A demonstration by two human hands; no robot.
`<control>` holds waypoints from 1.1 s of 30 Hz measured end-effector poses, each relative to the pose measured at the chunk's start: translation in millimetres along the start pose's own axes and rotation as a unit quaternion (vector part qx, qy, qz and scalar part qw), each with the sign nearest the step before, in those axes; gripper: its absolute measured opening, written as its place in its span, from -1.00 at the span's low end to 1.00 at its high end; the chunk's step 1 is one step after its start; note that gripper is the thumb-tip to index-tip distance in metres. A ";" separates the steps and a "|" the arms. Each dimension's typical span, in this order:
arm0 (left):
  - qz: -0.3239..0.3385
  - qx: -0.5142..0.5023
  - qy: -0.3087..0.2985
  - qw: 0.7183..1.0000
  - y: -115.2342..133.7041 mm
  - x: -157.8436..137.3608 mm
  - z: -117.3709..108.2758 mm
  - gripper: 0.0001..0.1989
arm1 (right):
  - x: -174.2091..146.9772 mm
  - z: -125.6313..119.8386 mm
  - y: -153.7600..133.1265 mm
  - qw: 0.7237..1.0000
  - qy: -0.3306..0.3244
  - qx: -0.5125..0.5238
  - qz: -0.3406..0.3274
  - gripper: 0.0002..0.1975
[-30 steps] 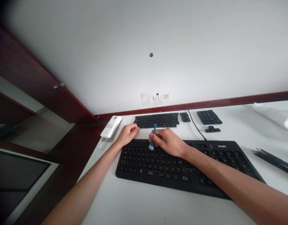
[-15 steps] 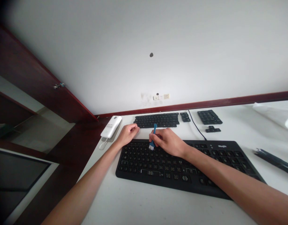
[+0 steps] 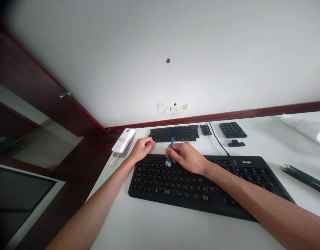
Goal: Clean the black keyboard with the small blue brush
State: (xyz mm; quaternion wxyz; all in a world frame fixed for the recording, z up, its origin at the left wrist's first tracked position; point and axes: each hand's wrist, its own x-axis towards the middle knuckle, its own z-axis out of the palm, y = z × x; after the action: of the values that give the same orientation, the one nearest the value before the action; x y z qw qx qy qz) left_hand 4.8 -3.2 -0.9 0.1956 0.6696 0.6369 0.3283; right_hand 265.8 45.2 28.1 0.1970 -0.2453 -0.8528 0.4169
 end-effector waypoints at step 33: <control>0.000 0.002 -0.001 1.000 0.3 -0.4 -0.1 -0.64 | 0.6 0.4 1.0 1.000 0.000 -0.001 0.003 -0.63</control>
State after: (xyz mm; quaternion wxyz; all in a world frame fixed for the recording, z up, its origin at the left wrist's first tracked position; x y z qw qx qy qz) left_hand 5.0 -3.6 -0.7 0.1946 0.6707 0.6372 0.3260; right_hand 265.4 45.9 27.2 0.1955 -0.2482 -0.8524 0.4167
